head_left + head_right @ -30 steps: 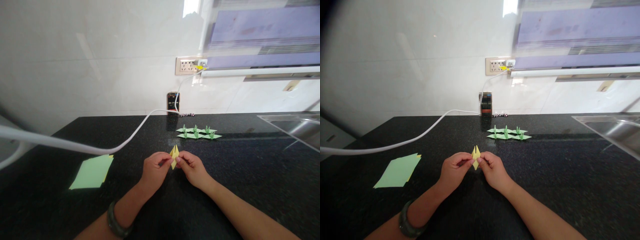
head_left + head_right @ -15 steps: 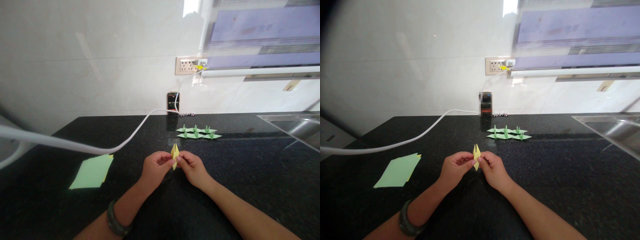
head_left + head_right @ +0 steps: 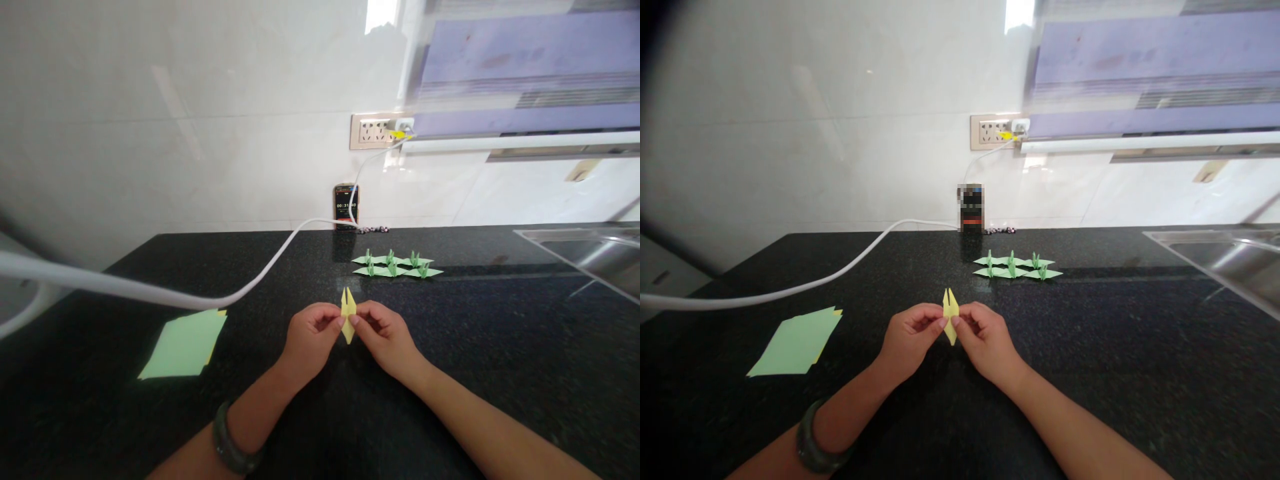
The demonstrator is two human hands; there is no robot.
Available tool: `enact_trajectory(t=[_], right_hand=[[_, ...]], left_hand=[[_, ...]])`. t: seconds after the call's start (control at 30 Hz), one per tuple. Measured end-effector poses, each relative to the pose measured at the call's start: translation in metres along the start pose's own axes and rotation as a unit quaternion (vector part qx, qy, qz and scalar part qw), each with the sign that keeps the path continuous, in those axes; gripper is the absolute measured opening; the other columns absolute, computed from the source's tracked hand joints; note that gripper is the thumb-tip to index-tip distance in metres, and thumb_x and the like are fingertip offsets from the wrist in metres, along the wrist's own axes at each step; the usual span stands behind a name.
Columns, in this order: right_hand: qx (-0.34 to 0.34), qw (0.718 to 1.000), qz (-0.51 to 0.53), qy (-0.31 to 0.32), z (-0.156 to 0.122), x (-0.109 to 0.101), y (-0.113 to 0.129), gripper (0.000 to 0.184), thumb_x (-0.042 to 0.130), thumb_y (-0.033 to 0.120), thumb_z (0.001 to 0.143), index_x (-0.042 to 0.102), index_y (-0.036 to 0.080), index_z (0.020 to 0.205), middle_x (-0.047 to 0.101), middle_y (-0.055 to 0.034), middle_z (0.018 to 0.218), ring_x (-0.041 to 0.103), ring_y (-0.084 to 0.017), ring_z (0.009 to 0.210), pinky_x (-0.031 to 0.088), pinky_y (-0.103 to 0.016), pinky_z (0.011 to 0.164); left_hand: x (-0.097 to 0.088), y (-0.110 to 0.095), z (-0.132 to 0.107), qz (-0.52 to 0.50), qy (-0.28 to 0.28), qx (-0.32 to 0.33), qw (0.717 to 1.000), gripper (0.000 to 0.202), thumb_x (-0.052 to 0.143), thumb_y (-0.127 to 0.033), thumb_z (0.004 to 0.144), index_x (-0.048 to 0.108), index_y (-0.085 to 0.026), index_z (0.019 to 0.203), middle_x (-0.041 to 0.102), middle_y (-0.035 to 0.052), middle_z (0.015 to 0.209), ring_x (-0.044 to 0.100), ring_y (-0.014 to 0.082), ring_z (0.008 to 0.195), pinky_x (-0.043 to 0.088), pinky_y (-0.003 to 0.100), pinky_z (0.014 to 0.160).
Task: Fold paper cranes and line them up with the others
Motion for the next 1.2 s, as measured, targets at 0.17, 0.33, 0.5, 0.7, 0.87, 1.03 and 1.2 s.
enact_trajectory(t=[0.17, 0.33, 0.5, 0.7, 0.87, 1.03, 1.2], right_hand=[[0.048, 0.996, 0.078, -0.01, -0.002, 0.002, -0.009, 0.014, 0.049, 0.03, 0.079, 0.054, 0.017, 0.08, 0.054, -0.0001, 0.065, 0.049, -0.01, 0.057, 0.041, -0.021, 0.052], [0.074, 0.99, 0.122, 0.003, 0.0, 0.004, -0.013, 0.014, 0.05, 0.03, 0.078, 0.054, 0.016, 0.077, 0.055, 0.0001, 0.065, 0.049, -0.01, 0.057, 0.041, -0.021, 0.052], [0.091, 0.987, 0.133, -0.009, 0.002, 0.002, -0.014, 0.014, 0.054, 0.029, 0.075, 0.055, 0.015, 0.074, 0.053, 0.0014, 0.06, 0.048, -0.009, 0.052, 0.04, -0.021, 0.05], [0.115, 0.983, 0.14, -0.013, 0.001, 0.003, -0.019, 0.015, 0.055, 0.03, 0.074, 0.056, 0.015, 0.074, 0.052, 0.0016, 0.058, 0.045, -0.008, 0.049, 0.038, -0.019, 0.045], [0.133, 0.979, 0.153, -0.006, 0.001, 0.006, -0.024, 0.017, 0.055, 0.033, 0.074, 0.055, 0.016, 0.076, 0.051, 0.0024, 0.058, 0.044, -0.007, 0.048, 0.038, -0.019, 0.044], [0.146, 0.972, 0.186, 0.006, 0.002, 0.008, -0.026, 0.019, 0.054, 0.034, 0.074, 0.054, 0.016, 0.076, 0.052, 0.0019, 0.059, 0.045, -0.008, 0.049, 0.039, -0.02, 0.045], [0.159, 0.961, 0.226, 0.006, 0.002, 0.009, -0.028, 0.019, 0.053, 0.034, 0.075, 0.053, 0.015, 0.076, 0.053, 0.0017, 0.059, 0.046, -0.007, 0.048, 0.039, -0.019, 0.045]], left_hand=[[0.003, 0.008, 0.0, -0.081, -0.01, -0.064, 0.995, 0.01, 0.059, -0.023, 0.068, 0.058, -0.013, 0.072, 0.061, 0.002, 0.066, 0.057, 0.0113, 0.06, 0.046, 0.023, 0.057], [0.008, 0.015, 0.0, -0.219, -0.009, -0.123, 0.968, 0.025, 0.065, -0.016, 0.062, 0.055, -0.013, 0.085, 0.062, 0.0001, 0.068, 0.058, 0.0097, 0.06, 0.046, 0.022, 0.059], [0.015, 0.017, -0.003, -0.242, 0.04, -0.144, 0.959, 0.017, 0.062, -0.022, 0.066, 0.062, -0.011, 0.08, 0.065, 0.0032, 0.07, 0.058, 0.0116, 0.063, 0.046, 0.026, 0.066], [0.013, 0.021, -0.003, -0.134, 0.042, -0.12, 0.983, 0.024, 0.058, -0.031, 0.07, 0.066, -0.012, 0.082, 0.065, 0.0039, 0.069, 0.057, 0.0132, 0.061, 0.045, 0.025, 0.06], [0.012, 0.023, -0.002, -0.118, 0.037, -0.116, 0.985, 0.026, 0.057, -0.033, 0.07, 0.066, -0.013, 0.083, 0.065, 0.0037, 0.07, 0.057, 0.0141, 0.063, 0.045, 0.025, 0.06], [0.012, 0.02, -0.001, -0.123, 0.04, -0.106, 0.986, 0.023, 0.056, -0.032, 0.071, 0.066, -0.014, 0.08, 0.062, 0.0016, 0.064, 0.055, 0.0125, 0.059, 0.044, 0.024, 0.058], [0.013, 0.021, 0.0, -0.123, 0.049, -0.106, 0.986, 0.023, 0.055, -0.031, 0.072, 0.065, -0.013, 0.082, 0.064, 0.003, 0.067, 0.057, 0.0134, 0.061, 0.045, 0.025, 0.06]])
Point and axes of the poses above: each hand's wrist, its own z-axis towards the middle knuckle, its own x-axis out of the palm, y = z × x, the point moved 7 cm from there along z, towards the middle knuckle
